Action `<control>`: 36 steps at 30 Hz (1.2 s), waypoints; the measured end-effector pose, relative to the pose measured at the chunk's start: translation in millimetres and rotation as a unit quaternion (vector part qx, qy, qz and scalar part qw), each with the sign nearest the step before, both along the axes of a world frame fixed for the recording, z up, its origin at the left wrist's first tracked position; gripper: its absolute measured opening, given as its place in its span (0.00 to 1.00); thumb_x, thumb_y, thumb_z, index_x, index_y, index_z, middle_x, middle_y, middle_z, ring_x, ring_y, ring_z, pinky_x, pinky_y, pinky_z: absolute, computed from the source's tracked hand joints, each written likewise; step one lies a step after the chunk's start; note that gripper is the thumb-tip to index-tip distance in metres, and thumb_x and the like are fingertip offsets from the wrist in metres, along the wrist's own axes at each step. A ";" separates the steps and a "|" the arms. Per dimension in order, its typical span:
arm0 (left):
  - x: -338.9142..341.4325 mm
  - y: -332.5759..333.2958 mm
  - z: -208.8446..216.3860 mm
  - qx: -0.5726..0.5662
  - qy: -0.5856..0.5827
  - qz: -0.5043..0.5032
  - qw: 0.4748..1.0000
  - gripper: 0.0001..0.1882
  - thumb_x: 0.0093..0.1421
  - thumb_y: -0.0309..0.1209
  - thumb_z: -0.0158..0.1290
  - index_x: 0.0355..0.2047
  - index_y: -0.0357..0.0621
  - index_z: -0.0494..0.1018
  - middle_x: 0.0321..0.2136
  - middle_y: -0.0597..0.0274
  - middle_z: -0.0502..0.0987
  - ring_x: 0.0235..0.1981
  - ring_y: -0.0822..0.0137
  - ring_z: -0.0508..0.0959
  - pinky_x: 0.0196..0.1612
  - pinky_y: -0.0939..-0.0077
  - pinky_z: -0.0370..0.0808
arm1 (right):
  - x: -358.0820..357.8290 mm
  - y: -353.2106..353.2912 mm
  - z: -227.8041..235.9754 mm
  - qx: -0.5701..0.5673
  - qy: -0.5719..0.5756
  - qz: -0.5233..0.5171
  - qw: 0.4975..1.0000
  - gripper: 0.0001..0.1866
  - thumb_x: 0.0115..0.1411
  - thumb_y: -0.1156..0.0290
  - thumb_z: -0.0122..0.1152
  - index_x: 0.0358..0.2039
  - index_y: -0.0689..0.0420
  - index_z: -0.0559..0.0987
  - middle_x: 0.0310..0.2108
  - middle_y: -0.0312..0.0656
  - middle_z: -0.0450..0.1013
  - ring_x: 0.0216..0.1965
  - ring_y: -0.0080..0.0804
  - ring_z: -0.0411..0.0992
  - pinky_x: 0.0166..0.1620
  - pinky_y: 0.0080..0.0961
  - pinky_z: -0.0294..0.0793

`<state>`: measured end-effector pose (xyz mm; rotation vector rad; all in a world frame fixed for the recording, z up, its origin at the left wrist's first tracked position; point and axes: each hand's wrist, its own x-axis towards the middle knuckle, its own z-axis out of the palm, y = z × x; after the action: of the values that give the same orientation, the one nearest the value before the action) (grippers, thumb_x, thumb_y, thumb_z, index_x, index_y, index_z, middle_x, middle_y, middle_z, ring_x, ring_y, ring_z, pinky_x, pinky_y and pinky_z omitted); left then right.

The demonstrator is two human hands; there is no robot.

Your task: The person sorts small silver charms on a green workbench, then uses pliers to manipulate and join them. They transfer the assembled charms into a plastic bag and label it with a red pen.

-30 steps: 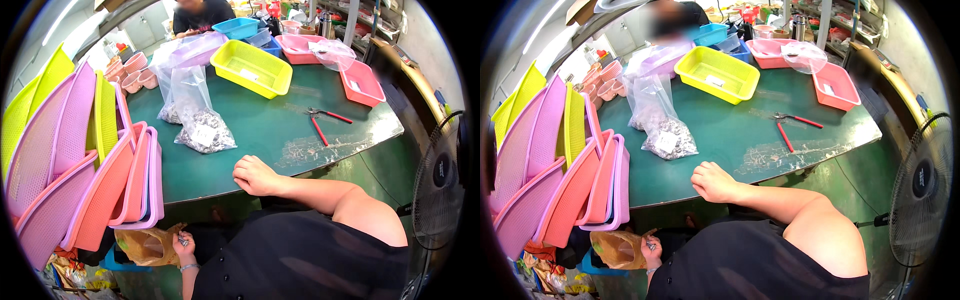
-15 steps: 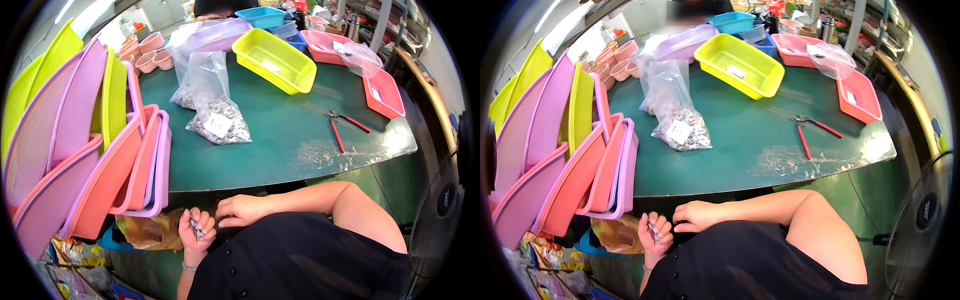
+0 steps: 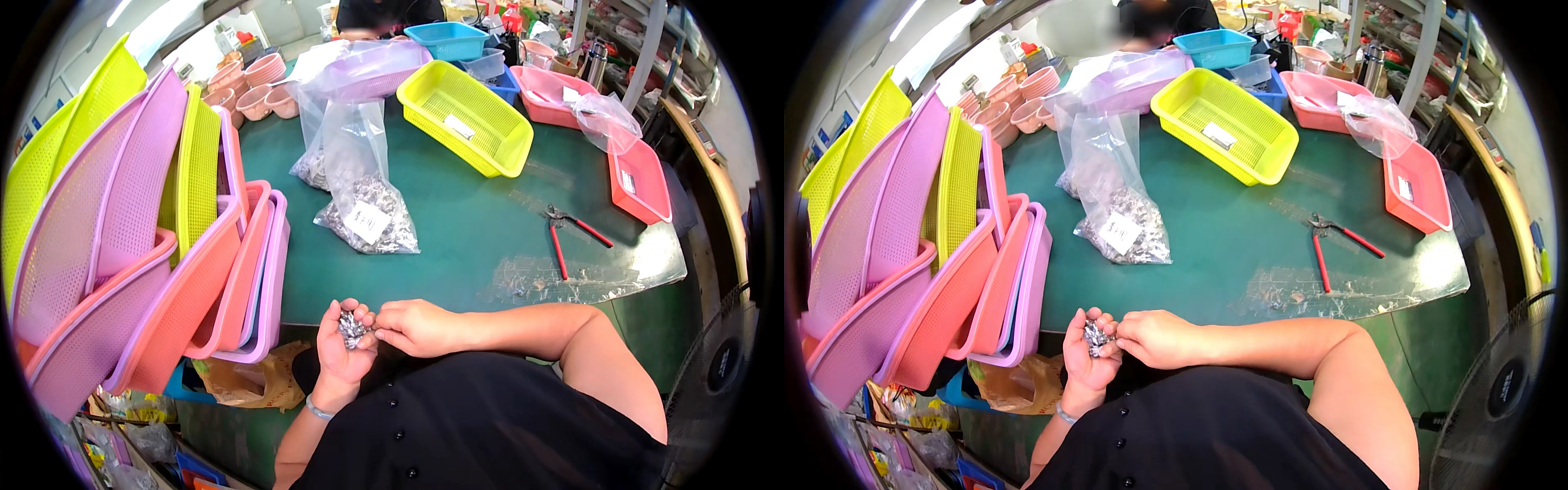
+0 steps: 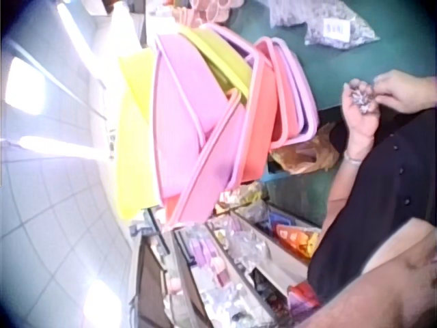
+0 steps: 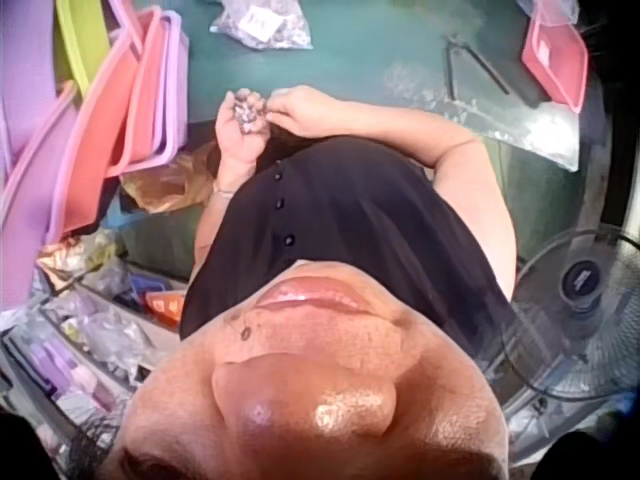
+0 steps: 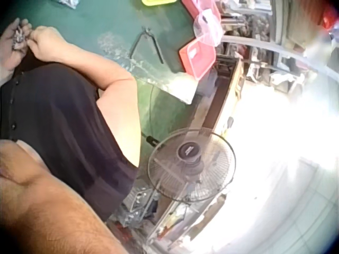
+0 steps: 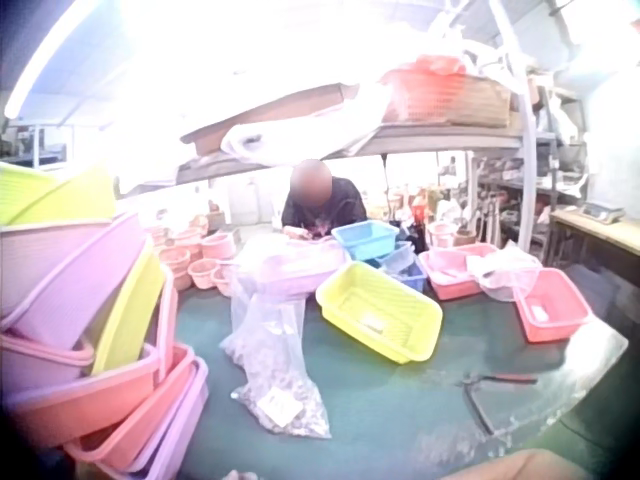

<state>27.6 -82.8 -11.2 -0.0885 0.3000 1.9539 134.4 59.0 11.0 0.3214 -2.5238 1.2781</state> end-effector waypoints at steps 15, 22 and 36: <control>-45.6 39.8 9.1 -0.057 -0.074 -0.021 0.995 0.14 0.62 0.40 0.44 0.32 0.41 0.70 0.23 0.60 0.67 0.25 0.65 0.67 0.28 0.72 0.67 | -76.4 213.2 145.3 0.290 0.060 -0.200 0.934 0.09 0.52 0.69 0.58 0.34 0.57 0.76 0.28 0.44 0.73 0.32 0.45 0.72 0.35 0.36 0.72; -62.8 62.4 30.3 -0.135 -0.097 -0.023 0.986 0.11 0.59 0.36 0.46 0.28 0.41 0.70 0.22 0.61 0.66 0.24 0.66 0.67 0.29 0.73 0.67 | -236.5 396.5 144.2 0.386 0.018 -0.331 0.861 0.11 0.47 0.76 0.54 0.33 0.61 0.77 0.35 0.52 0.74 0.40 0.47 0.72 0.44 0.38 0.71; -50.5 21.3 66.8 -0.210 -0.139 0.039 0.967 0.12 0.58 0.37 0.47 0.29 0.39 0.70 0.24 0.57 0.68 0.26 0.63 0.68 0.29 0.72 0.66 | -427.6 503.5 101.5 0.357 -0.020 -0.369 0.858 0.15 0.57 0.63 0.51 0.36 0.64 0.74 0.36 0.56 0.73 0.39 0.51 0.72 0.41 0.43 0.70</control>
<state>-22.9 -61.5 55.5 -0.6522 0.5262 1.8968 -293.2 562.6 112.5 -0.5081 -2.6240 0.0440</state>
